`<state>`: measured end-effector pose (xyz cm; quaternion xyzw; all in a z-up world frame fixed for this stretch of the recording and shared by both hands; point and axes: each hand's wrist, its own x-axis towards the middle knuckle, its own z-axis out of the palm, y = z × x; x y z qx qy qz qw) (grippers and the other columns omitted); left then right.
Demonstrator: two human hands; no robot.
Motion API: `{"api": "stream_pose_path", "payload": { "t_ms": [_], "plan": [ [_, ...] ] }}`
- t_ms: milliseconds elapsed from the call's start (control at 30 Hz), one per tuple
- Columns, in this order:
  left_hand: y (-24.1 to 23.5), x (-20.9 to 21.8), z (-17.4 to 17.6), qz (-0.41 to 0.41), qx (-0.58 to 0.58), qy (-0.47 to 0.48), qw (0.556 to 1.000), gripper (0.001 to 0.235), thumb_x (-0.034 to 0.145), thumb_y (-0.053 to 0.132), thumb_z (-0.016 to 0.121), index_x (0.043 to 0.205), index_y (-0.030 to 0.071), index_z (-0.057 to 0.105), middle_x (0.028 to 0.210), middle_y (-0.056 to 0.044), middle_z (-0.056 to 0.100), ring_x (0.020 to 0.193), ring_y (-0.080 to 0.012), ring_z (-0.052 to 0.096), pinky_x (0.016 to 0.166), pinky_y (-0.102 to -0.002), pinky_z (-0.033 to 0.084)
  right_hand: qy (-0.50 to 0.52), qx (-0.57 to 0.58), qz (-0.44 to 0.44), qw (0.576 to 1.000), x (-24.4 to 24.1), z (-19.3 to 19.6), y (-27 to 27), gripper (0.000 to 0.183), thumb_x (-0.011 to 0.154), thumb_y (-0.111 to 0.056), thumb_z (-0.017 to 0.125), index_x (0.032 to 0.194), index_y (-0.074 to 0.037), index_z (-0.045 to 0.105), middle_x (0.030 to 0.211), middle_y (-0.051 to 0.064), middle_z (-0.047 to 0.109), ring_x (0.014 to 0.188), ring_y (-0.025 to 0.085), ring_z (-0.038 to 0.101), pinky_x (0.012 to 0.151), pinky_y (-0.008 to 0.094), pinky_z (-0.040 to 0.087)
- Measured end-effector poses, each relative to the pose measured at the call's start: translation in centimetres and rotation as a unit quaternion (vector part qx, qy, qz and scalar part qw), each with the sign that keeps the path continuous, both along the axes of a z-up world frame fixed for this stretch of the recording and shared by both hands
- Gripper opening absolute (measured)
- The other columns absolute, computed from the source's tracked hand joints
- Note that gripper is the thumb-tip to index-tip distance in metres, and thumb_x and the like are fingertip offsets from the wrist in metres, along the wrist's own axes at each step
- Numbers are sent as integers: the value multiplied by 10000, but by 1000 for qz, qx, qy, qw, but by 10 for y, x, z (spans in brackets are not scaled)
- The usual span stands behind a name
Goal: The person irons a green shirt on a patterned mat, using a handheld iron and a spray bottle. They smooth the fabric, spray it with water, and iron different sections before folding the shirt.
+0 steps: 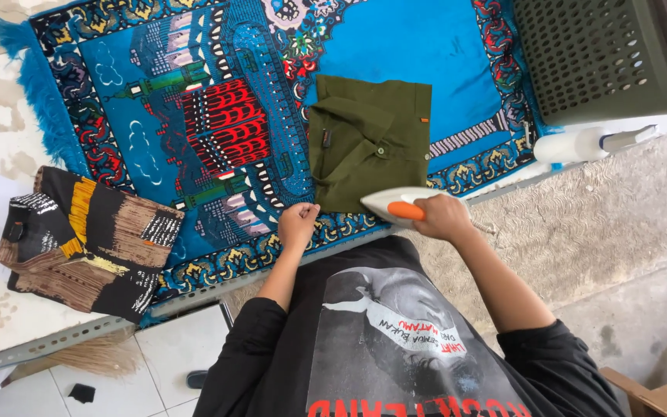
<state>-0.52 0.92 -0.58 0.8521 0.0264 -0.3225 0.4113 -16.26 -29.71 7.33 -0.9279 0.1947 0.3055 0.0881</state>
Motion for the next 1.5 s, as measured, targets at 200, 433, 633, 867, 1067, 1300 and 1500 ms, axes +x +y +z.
{"api": "stream_pose_path", "payload": {
  "t_ms": [200, 433, 633, 867, 1067, 1300, 1500],
  "plan": [
    [1, -1, 20, 4, -32, -20, 999, 221, 918, 279, 718, 1013, 92, 787, 626, 63, 654, 602, -139, 710, 667, -290, 546, -66, -36, -20, 997, 58, -3, -15, 346, 809, -449, 563, 1033, -261, 747, 844, 143, 740, 922, 385, 740, 837, 496, 601],
    [-1, -1, 28, -10, -17, -10, 1000, 222, 893, 324, 719, 996, 142, 793, 592, 72, 647, 627, -142, 720, 714, -289, 536, -5, -8, -19, 1000, 54, -4, -16, 371, 756, -460, 615, 1040, -283, 775, 911, 131, 766, 973, 369, 742, 888, 480, 597],
    [1, 0, 27, -10, -30, 4, 999, 238, 902, 309, 727, 1021, 113, 787, 588, 59, 656, 626, -140, 723, 729, -292, 535, 49, 28, -15, 998, 31, 1, 4, 390, 744, -467, 620, 1061, -302, 775, 958, 124, 773, 1024, 357, 736, 920, 474, 591],
    [3, 1, 25, -17, -47, 2, 999, 227, 891, 301, 732, 1015, 120, 789, 599, 52, 665, 612, -136, 728, 700, -274, 540, 94, 49, 16, 994, -4, 7, 28, 388, 747, -457, 632, 1071, -295, 770, 956, 131, 771, 1013, 348, 743, 915, 458, 596],
    [3, 1, 24, -19, -42, 7, 999, 246, 887, 327, 735, 1024, 129, 788, 623, 52, 676, 622, -137, 735, 700, -279, 552, 106, 56, 29, 992, -25, 11, 34, 360, 738, -440, 658, 1046, -290, 769, 941, 129, 769, 1004, 353, 743, 902, 467, 599],
    [2, -1, 24, -13, -42, 3, 999, 242, 888, 303, 737, 1027, 112, 789, 620, 59, 658, 607, -144, 735, 702, -283, 553, 54, 29, -33, 998, -5, 17, -15, 398, 765, -486, 632, 1103, -335, 779, 943, 113, 785, 1034, 342, 744, 933, 472, 594],
    [3, 0, 17, -9, -57, 2, 998, 228, 876, 299, 746, 1011, 120, 793, 605, 33, 656, 609, -152, 735, 676, -278, 555, -1, -12, -14, 1000, 55, 3, -39, 397, 768, -476, 626, 1068, -265, 779, 915, 142, 767, 986, 374, 742, 889, 483, 594]
  ]
}}
